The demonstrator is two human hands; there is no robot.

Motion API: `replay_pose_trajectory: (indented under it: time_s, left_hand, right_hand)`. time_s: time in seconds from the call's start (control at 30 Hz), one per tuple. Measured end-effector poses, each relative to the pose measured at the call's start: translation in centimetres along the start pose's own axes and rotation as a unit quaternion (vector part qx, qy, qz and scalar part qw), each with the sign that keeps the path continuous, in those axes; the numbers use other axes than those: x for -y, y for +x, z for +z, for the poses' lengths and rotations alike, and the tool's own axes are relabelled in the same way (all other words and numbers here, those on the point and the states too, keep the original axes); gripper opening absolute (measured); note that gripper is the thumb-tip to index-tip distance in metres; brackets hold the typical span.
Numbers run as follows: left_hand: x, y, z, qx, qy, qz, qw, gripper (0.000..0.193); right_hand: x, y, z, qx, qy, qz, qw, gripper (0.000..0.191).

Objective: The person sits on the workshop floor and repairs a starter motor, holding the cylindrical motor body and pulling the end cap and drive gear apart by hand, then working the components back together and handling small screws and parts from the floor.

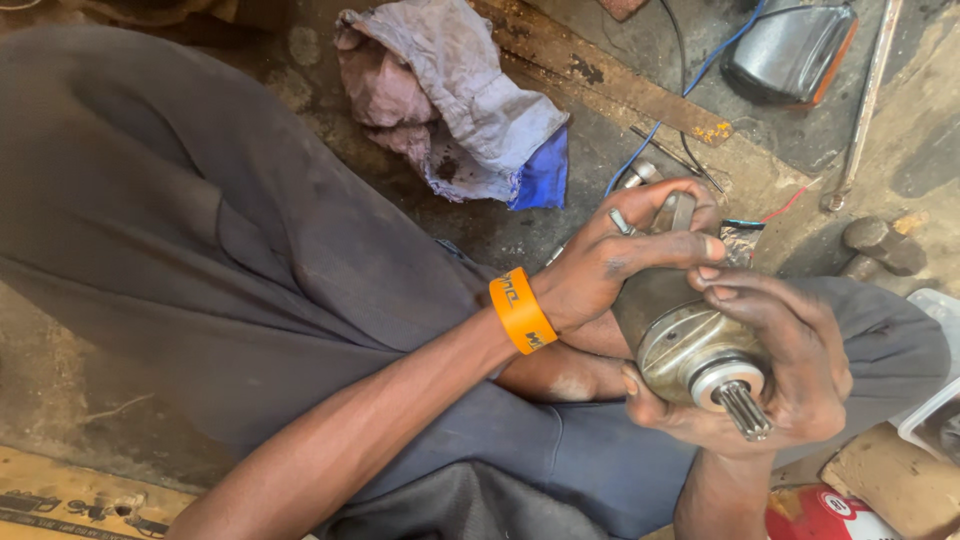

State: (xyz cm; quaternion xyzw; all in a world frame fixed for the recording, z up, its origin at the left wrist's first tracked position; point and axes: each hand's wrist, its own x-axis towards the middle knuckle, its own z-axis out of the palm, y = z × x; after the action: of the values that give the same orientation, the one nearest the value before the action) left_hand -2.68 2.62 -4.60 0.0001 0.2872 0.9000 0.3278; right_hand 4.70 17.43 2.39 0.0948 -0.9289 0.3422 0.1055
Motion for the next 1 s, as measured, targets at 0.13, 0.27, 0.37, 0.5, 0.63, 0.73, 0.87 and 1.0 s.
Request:
replay_pose_trajectory:
  time_s: [0.13,0.27,0.37,0.5,0.63,0.73,0.87,1.0]
  left_hand:
    - [0.2,0.0,0.0,0.009,-0.034,-0.009,0.999,0.013]
    - [0.4,0.0,-0.1,0.024,-0.013,0.009,1.000,0.015]
    - [0.4,-0.1,-0.1,0.019,-0.001,-0.003,1.000,0.015]
    - [0.2,0.0,0.0,0.010,-0.007,0.000,1.000,0.017]
    - [-0.1,-0.1,0.1,0.007,-0.008,0.004,1.000,0.014]
    - [-0.2,-0.2,0.1,0.006,0.002,0.011,1.000,0.015]
    - [-0.2,-0.2,0.2,0.015,0.018,0.033,0.999,0.016]
    - [-0.2,-0.2,0.2,0.008,-0.011,0.021,1.000,0.014]
  right_hand:
    - [0.7,1.0,0.0,-0.010,0.026,0.007,1.000,0.074]
    - [1.1,2.1,-0.7,0.002,0.115,0.011,0.993,0.073]
    - [1.4,2.1,-1.5,0.046,0.110,0.031,0.992,0.075]
    - [0.8,1.9,-1.3,0.045,0.117,0.020,0.992,0.076]
    - [0.8,1.2,-1.0,0.031,0.112,0.030,0.993,0.075]
    - [0.8,0.8,-0.7,0.018,0.113,0.036,0.993,0.074]
    - [0.9,0.6,-0.4,0.007,0.105,0.037,0.994,0.071]
    - [1.1,0.6,-0.3,-0.001,0.109,0.046,0.993,0.071]
